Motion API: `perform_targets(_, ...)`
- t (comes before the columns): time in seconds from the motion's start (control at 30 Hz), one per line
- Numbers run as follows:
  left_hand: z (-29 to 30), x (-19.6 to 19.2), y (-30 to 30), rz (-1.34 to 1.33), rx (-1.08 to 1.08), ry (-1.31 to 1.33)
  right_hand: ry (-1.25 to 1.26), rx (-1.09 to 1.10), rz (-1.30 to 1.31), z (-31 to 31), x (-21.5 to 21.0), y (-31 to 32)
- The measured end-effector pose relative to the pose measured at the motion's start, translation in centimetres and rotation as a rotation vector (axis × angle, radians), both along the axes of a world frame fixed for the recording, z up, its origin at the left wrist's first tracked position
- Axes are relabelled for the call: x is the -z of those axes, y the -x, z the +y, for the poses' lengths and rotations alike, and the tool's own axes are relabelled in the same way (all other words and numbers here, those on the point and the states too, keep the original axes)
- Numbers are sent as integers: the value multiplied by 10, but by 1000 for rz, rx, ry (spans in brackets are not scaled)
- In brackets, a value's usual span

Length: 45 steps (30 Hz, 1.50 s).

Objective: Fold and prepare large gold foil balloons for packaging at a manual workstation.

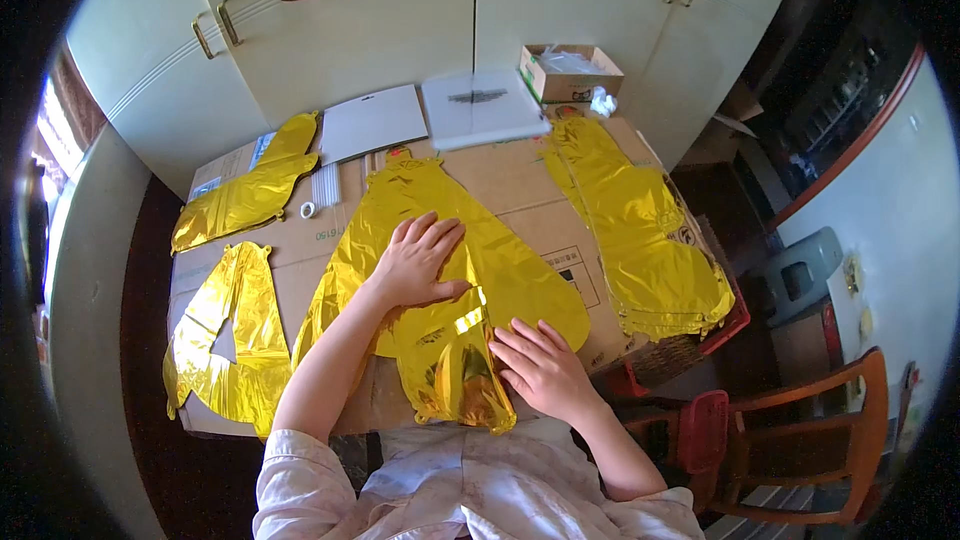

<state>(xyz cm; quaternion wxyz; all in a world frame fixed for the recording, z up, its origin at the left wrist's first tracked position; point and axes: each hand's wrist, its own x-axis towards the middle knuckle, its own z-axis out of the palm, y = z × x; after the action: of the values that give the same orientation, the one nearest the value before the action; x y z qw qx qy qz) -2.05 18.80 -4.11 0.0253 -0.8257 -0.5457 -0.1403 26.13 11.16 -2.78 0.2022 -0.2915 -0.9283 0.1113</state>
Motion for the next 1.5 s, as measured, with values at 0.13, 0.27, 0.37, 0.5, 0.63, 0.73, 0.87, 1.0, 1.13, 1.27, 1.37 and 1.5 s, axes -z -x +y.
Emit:
perform_targets(0.13, 0, 0, 0, 0, 1, 2, 24, -46, -61, 2, -3, 1)
perform_targets(0.27, 1, 2, 0, -6, 5, -14, 42, -70, -63, 5, -7, 2)
perform_targets(0.37, 1, 0, 0, -12, 4, -18, 14, -100, -98, 9, -8, 4)
perform_targets(0.5, 0, 0, 0, -12, 4, -20, -40, -129, -141, 11, -3, 4)
perform_targets(0.63, 1, 0, 0, -7, 6, -21, 6, -159, -79, 8, -14, 9)
perform_targets(0.73, 1, 0, -1, 0, 2, -27, -5, -199, -103, 8, -16, 15)
perform_targets(0.87, 0, 0, -1, 6, 7, -43, -29, -196, -143, 11, -5, 16)
perform_targets(1.0, 1, -1, -1, 3, 6, -33, -11, -207, -126, 9, -2, 19)
perform_targets(1.13, 1, 0, -1, 6, 4, -36, 12, -221, -137, 9, 0, 24)
perform_targets(1.27, 1, 0, -2, 16, 5, -36, 26, -254, -141, 10, 3, 27)
perform_targets(1.37, 3, 0, -1, -2, 9, -27, 27, -259, -88, 11, -1, 27)
perform_targets(1.5, 1, 1, 0, -1, 0, -13, 30, -125, 94, 15, -5, 10)
